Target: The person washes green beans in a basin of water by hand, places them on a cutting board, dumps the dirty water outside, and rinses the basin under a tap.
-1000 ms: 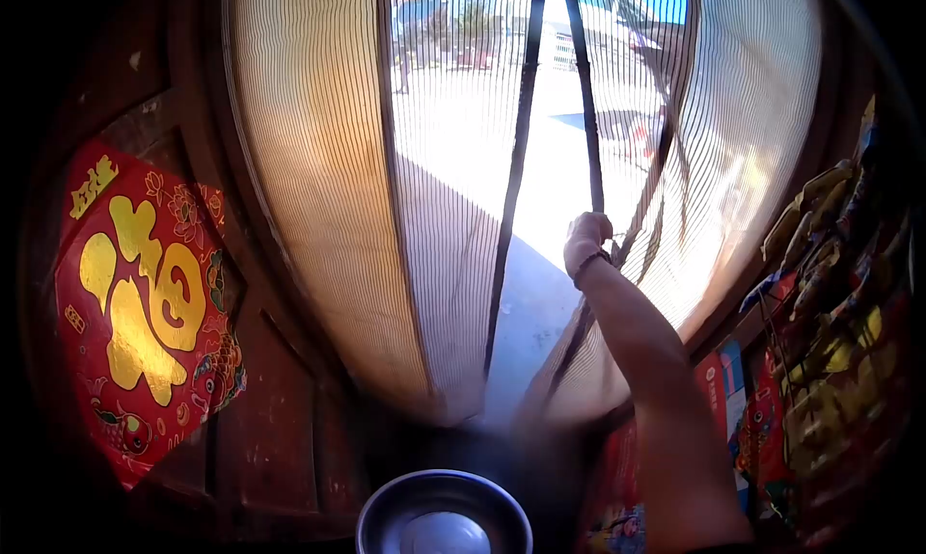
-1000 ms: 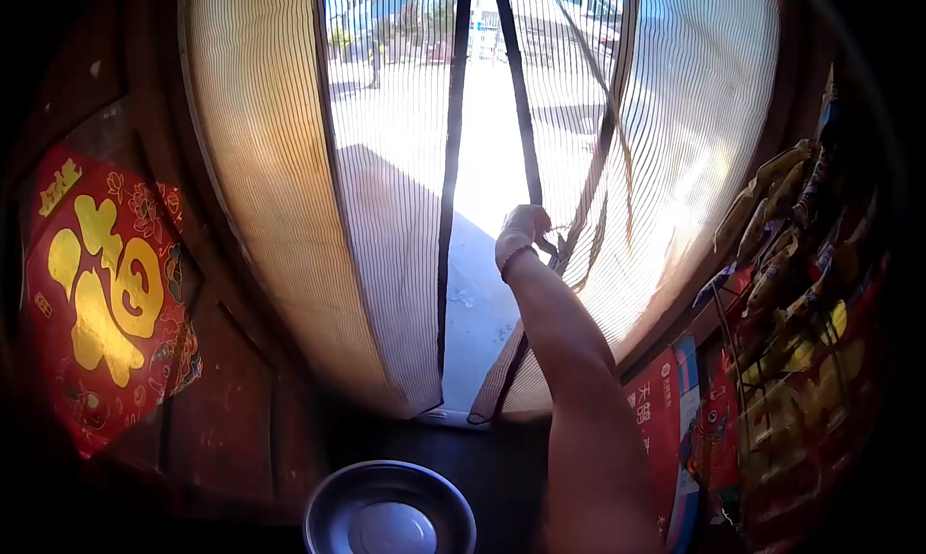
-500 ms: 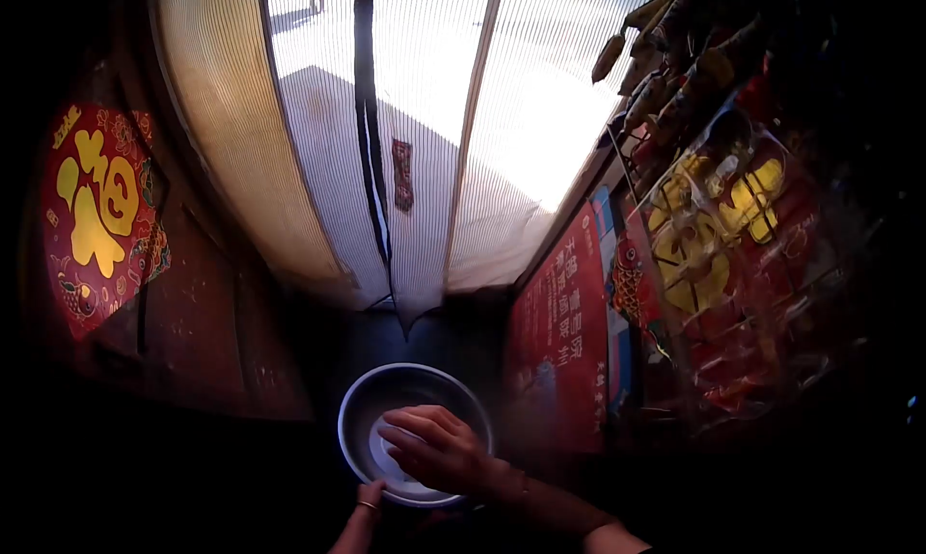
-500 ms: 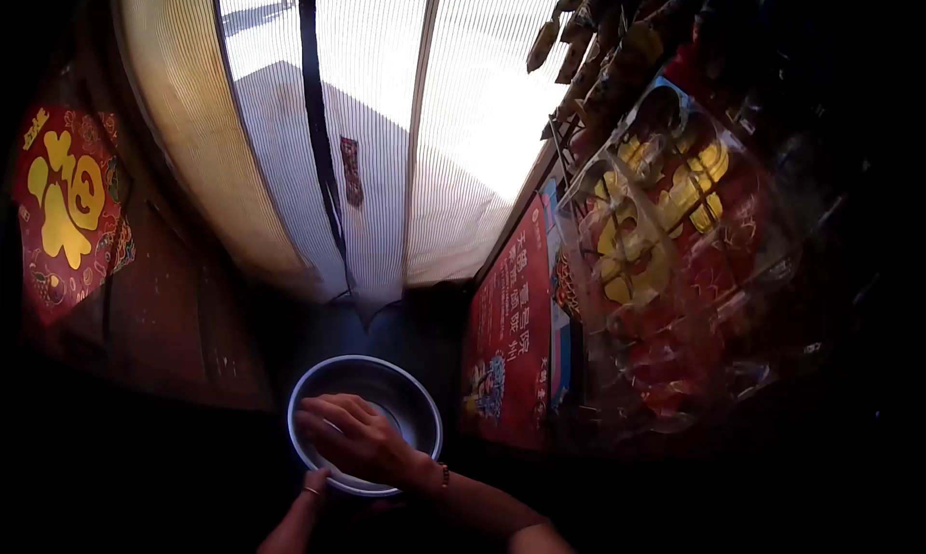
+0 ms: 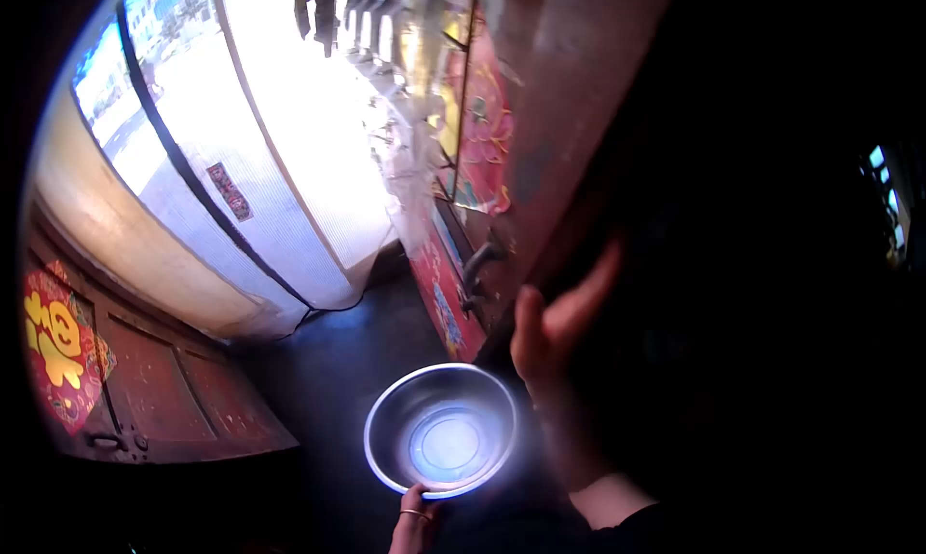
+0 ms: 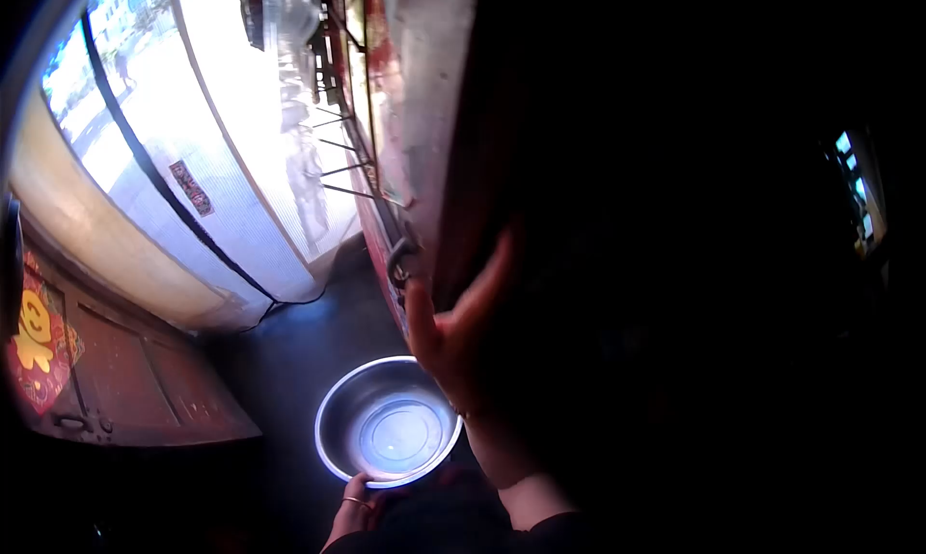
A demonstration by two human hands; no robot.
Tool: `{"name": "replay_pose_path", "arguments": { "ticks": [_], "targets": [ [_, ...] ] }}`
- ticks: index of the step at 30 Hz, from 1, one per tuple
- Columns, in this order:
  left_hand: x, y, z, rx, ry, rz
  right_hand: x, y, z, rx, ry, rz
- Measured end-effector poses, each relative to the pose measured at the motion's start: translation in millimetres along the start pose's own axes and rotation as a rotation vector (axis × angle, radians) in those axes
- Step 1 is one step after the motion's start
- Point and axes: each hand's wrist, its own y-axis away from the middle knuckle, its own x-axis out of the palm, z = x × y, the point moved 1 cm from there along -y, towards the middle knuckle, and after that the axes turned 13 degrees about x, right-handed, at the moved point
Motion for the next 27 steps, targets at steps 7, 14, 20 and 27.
{"name": "replay_pose_path", "arguments": {
  "ticks": [7, 14, 20, 27],
  "targets": [
    [89, 39, 10, -0.285, -0.336, 0.174, 20, 21, 0, -0.022, 0.081, 0.13],
    [149, -42, 37, 0.037, -0.681, 0.362, 17, 34, 36, -0.112, -0.329, 0.805],
    [217, -105, -7, 0.296, -1.131, 0.513, -21, 15, -111, -0.045, 0.177, 0.977],
    [273, -205, -51, 0.628, -1.537, 0.665, 8, -123, -299, 0.612, 0.503, 0.648]
  ]
}}
